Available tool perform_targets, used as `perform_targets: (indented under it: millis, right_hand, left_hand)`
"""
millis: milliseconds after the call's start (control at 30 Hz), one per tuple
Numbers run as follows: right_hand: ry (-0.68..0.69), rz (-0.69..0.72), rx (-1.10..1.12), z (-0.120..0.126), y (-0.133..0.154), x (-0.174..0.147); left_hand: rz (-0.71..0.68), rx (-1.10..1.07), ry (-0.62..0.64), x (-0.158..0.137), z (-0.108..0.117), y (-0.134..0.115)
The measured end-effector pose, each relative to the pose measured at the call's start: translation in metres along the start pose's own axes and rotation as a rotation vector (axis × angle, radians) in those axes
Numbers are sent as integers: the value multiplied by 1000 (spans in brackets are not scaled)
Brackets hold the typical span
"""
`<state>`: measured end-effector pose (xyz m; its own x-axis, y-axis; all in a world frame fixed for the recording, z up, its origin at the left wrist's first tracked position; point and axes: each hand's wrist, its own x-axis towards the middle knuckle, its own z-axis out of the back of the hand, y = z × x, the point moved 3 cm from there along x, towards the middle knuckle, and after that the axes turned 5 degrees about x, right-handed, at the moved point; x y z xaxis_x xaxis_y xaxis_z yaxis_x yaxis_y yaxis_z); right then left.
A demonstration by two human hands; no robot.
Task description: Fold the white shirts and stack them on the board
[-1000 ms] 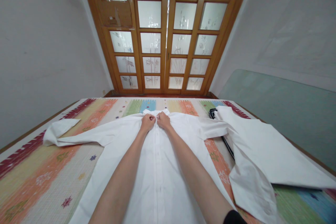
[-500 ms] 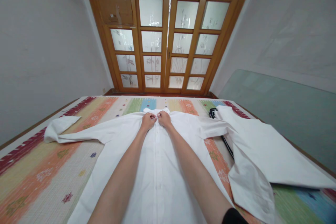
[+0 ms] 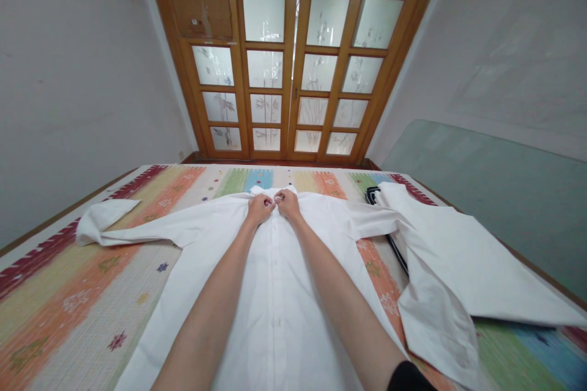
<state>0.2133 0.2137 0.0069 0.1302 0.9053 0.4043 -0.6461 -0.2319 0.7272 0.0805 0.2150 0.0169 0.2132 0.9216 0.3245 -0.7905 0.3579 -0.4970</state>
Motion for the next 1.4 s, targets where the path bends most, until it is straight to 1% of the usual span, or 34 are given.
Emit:
perform_targets:
  millis: [133,400,567,667,800,900,1000,1133,1233,1300,1400]
  right_hand:
    - [-94,29,55,3,-1,0]
    - [-100,3,3,7,7,-4]
    - [-35,25,-71,7,15,-8]
    - [25,-8,-157,7,20,-10]
    - [85,-34,-243,6,25,-12]
    - [112,-48,-271,5,26,-12]
    - [123,-57,-260,4,24,-11]
    - [118,-20,-220,2,19,-11]
    - [81,51,-201,1,17,-14]
    - [50,77,-215,1,17,-19]
    - [62,104,-302,6,21,-31]
  left_hand:
    - [1,12,-10,0,-2,1]
    - [29,51,-46,2,-6,4]
    - [5,87,-84,0,-3,1]
    - [35,155,-84,-4,0,-4]
    - [66,200,-128,-9,4,-9]
    - [23,157,-177,-9,4,-9]
    - [-4,48,-262,-8,6,-6]
    - [77,-63,-415,-9,12,3]
    - [185,-43,-472,-12,15,8]
    - [250,3,-462,-13,15,11]
    - [285,91,-370,-13,12,12]
